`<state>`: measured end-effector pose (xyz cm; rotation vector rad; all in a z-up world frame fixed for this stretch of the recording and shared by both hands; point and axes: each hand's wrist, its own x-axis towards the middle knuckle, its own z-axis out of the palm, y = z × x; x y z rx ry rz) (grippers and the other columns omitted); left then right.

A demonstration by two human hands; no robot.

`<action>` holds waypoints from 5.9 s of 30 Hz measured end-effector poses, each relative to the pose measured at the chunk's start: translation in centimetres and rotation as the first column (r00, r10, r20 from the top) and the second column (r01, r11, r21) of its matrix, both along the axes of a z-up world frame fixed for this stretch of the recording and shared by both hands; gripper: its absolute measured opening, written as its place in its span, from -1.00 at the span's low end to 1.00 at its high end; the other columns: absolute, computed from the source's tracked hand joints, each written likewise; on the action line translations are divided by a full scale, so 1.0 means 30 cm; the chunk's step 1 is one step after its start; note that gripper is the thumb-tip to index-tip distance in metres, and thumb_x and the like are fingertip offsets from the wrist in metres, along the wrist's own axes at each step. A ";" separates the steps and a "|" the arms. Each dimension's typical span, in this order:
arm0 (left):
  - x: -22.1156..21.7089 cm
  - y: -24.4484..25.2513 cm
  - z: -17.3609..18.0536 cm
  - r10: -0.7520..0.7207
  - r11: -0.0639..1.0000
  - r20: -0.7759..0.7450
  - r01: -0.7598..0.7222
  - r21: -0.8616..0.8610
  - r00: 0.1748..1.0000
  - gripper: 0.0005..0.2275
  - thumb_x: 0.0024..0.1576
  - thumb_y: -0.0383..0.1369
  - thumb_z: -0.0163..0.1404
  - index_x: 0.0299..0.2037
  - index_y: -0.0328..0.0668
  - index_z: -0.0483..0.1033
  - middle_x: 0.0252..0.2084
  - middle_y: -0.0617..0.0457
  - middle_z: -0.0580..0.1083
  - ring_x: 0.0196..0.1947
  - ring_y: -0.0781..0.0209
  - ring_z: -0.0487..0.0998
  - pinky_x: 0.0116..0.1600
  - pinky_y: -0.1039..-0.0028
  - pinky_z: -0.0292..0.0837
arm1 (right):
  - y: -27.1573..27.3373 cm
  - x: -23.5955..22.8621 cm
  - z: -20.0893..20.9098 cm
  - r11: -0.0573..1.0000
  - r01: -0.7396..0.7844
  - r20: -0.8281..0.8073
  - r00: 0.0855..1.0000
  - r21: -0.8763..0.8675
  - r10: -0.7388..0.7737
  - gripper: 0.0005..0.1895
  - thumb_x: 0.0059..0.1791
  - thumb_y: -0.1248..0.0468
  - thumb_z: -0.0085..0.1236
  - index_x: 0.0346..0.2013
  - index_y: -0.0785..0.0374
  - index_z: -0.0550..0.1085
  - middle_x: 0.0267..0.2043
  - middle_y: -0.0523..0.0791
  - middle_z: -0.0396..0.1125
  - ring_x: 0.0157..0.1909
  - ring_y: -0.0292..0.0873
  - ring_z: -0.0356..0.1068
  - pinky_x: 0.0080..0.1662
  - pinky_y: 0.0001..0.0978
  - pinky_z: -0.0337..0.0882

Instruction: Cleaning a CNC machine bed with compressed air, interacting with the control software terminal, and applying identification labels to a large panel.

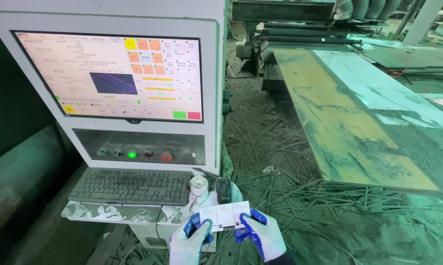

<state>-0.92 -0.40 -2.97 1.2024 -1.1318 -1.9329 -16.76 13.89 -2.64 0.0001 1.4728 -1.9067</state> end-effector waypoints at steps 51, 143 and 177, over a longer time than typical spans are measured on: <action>-0.024 0.020 0.033 -0.025 1.000 -0.052 0.026 0.012 0.998 -0.65 0.30 -0.54 0.28 0.29 -0.51 0.82 0.00 -0.45 0.83 -0.43 -0.10 0.64 -0.26 0.30 0.73 | 0.028 -0.032 0.014 0.999 0.017 -0.001 1.000 0.037 -0.017 -0.60 0.16 0.51 0.33 0.25 0.77 0.67 -0.07 0.54 0.67 -0.40 0.28 0.59 -0.31 0.02 0.66; 0.057 -0.038 0.193 -0.404 0.754 0.121 0.405 -0.518 0.907 -0.43 0.26 -0.38 0.25 0.55 -0.07 0.57 0.46 0.07 0.71 0.46 0.26 0.69 0.61 0.32 0.49 | 0.062 0.011 -0.110 0.984 0.109 -0.269 0.952 -0.139 -0.143 -0.85 0.09 0.57 0.34 -0.10 0.72 0.68 -0.24 0.31 0.59 -0.50 0.11 0.51 -0.48 -0.05 0.64; 0.102 -0.068 0.076 -0.226 0.809 -0.031 0.170 -0.562 0.974 -0.47 0.32 -0.48 0.31 0.54 -0.23 0.59 -0.04 -0.16 0.74 -0.12 0.25 0.74 0.09 0.30 0.85 | -0.045 0.062 -0.071 0.975 0.221 -0.284 0.933 -0.025 -0.219 -0.75 -0.04 0.51 0.65 -0.10 0.38 0.77 -0.11 0.08 0.69 -0.09 -0.18 0.60 -0.01 -0.09 0.77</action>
